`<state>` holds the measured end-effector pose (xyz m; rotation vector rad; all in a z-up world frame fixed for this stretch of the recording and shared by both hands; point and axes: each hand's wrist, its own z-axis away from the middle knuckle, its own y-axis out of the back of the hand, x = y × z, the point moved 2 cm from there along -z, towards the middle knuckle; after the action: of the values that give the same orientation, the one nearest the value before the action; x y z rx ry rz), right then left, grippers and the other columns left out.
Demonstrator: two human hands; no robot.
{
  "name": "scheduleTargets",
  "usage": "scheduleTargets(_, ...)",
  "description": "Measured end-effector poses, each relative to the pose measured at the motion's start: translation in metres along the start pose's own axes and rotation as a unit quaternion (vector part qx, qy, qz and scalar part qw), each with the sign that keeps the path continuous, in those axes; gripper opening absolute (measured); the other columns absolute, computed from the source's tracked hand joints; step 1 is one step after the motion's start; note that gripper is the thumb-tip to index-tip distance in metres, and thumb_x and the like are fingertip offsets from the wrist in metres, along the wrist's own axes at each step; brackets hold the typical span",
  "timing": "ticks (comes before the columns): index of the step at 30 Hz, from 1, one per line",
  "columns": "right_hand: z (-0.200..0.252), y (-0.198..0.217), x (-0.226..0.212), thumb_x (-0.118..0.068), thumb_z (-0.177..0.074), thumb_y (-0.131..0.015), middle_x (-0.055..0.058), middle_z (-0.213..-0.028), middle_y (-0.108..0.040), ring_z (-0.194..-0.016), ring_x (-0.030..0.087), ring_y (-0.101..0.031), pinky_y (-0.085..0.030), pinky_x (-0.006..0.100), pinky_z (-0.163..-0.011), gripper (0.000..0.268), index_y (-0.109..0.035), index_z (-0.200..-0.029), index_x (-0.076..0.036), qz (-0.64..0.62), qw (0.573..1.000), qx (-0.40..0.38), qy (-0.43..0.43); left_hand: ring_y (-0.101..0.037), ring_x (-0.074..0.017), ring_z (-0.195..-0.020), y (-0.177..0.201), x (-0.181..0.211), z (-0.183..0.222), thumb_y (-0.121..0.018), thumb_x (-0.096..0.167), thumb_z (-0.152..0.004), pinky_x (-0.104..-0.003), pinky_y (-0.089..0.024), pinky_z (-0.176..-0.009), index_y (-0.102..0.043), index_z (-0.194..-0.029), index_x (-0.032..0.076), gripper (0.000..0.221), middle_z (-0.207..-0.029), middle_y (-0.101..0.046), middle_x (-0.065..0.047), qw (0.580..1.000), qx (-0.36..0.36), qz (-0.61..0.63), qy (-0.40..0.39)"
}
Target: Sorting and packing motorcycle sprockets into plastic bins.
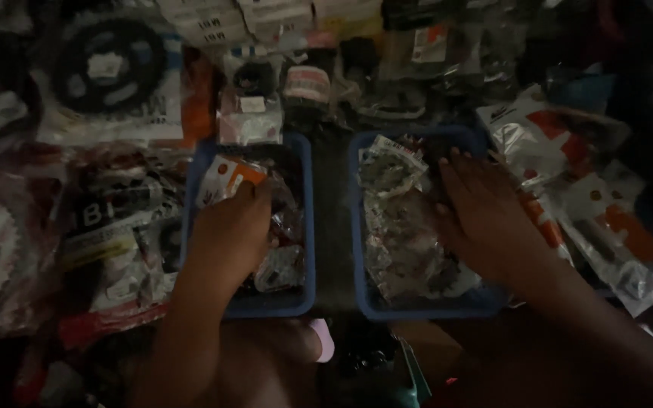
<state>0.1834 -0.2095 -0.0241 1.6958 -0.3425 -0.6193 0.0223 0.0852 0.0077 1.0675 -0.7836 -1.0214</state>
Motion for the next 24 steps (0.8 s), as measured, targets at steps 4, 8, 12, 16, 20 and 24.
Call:
scheduleTargets(4, 0.007, -0.004, 0.004, -0.034, -0.104, -0.047, 0.031, -0.157, -0.041, -0.147, 0.051, -0.035, -0.022, 0.06, -0.123, 0.063, -0.042, -0.153, 0.005, -0.016, 0.999, 0.033, 0.035, -0.071, -0.034, -0.082, -0.007, -0.014, -0.008, -0.084, 0.017, -0.084, -0.049, -0.059, -0.074, -0.068, -0.115, 0.0, 0.039, -0.11, -0.069, -0.02, 0.999, -0.017, 0.037, -0.016)
scheduleTargets(8, 0.015, 0.013, -0.014, -0.03, -0.104, -0.051, 0.03, -0.158, -0.04, -0.152, 0.05, -0.029, -0.016, 0.061, -0.124, 0.055, -0.047, -0.15, 0.001, -0.017, 0.997, 0.051, 0.057, -0.068, -0.0306, -0.085, 0.002, -0.014, -0.003, -0.092, 0.038, -0.078, -0.049, -0.057, -0.08, -0.074, -0.099, 0.003, 0.044, -0.103, -0.069, -0.013, 0.997, -0.074, 0.012, 0.025)
scheduleTargets(12, 0.024, 0.011, -0.021, -0.023, -0.098, -0.054, 0.027, -0.158, -0.042, -0.153, 0.047, -0.028, -0.014, 0.061, -0.124, 0.055, -0.05, -0.148, -0.001, 0.037, 0.996, 0.062, 0.059, -0.071, -0.03, -0.088, 0.011, -0.008, 0.008, -0.091, 0.036, -0.079, -0.049, -0.057, -0.084, -0.074, -0.096, 0.003, 0.04, -0.097, -0.071, -0.014, 0.995, -0.071, 0.017, 0.065)
scheduleTargets(16, 0.032, 0.01, -0.026, -0.017, -0.097, -0.06, 0.024, -0.157, -0.043, -0.153, 0.045, -0.028, -0.019, 0.063, -0.122, 0.047, -0.055, -0.142, -0.006, -0.008, 0.997, 0.059, 0.048, -0.074, -0.0276, -0.088, 0.011, -0.03, 0.011, -0.085, 0.019, -0.083, -0.048, -0.058, -0.085, -0.079, -0.093, 0.006, 0.017, -0.098, -0.078, -0.012, 0.988, -0.018, 0.133, 0.071)
scheduleTargets(20, 0.033, -0.01, -0.015, -0.015, -0.1, -0.06, 0.015, -0.161, -0.043, -0.157, 0.04, -0.03, -0.025, 0.06, -0.126, 0.046, -0.052, -0.144, -0.012, -0.027, 0.997, 0.051, 0.054, -0.074, -0.0325, -0.081, 0.034, -0.036, 0.022, -0.07, 0.006, -0.098, -0.052, -0.059, -0.079, -0.08, -0.113, 0.011, 0.019, -0.104, -0.077, -0.017, 0.983, 0.116, 0.109, 0.088)
scheduleTargets(24, 0.032, 0.016, -0.042, -0.018, -0.097, -0.057, 0.022, -0.167, -0.027, -0.152, 0.044, -0.026, -0.033, 0.056, -0.116, 0.075, -0.022, -0.162, -0.006, -0.288, 0.953, 0.093, -0.033, -0.073, -0.0326, -0.079, 0.051, 0.0, 0.041, -0.074, 0.008, -0.093, -0.048, -0.06, -0.074, -0.069, -0.133, 0.005, 0.04, -0.105, -0.076, -0.021, 0.963, 0.241, 0.083, 0.085)
